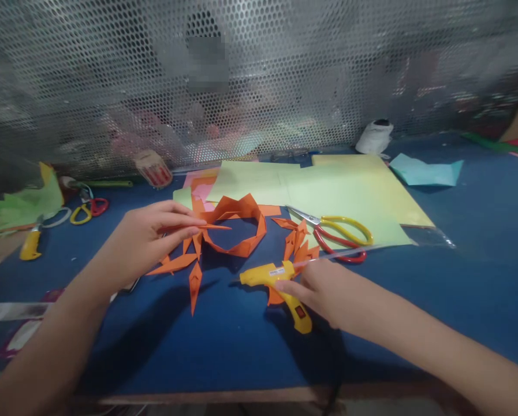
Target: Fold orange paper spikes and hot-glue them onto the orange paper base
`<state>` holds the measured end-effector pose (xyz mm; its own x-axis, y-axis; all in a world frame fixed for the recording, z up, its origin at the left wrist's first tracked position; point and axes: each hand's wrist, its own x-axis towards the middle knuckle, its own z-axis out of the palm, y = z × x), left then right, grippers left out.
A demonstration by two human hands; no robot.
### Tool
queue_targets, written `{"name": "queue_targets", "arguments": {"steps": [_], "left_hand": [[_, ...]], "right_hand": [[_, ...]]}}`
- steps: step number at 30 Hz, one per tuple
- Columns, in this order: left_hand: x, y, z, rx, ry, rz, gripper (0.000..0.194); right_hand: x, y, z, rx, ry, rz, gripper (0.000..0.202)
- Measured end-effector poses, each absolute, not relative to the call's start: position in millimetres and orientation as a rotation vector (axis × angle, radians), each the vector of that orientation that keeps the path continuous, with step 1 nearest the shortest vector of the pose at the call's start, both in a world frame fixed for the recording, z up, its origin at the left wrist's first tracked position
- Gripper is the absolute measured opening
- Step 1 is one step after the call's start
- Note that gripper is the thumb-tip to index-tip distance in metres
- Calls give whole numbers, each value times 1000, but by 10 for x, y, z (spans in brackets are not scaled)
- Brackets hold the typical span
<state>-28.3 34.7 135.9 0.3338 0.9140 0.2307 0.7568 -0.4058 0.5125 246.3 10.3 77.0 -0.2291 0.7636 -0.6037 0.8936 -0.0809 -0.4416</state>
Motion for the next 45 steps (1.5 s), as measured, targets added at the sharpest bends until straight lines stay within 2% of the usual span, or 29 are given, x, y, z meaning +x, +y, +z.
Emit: {"name": "queue_targets", "arguments": {"steps": [4,8,11,16,20,23,27,33,41,45], "left_hand": [[-136,311,1481,2342,1464,730,8],[112,322,1589,2472,1402,719,2],[224,356,1640,2559,1464,723,1],[216,400,1610,2524,1468,857,8],[197,376,1495,2510,1536,934,20],[192,401,1367,2417,1558,1010,34],[140,522,1238,2150,1374,1130,46],[52,544,1306,2046,1385,1226,6],[-31,680,1183,2043,1368,1021,3],[-113,840,1089,2074,1415,861,8]], "right_hand": [[2491,155,1199,1769,2510,-901,48],[2246,337,1490,1708,3040,-700,28],[2050,480,1496,1682,3139,-736,13],[1981,626,1345,1738,3291,-810,15],[1982,702,1251,1654,3228,-1066,7],[1977,767,1222,1530,3145,-1269,9],[2028,900,1198,1517,3089,-1244,8],[2117,1136,1062,1591,3001,-1354,15],[2100,1192,924,1462,2868,-1401,18],[2104,1194,906,1321,2862,-1335,21]]}}
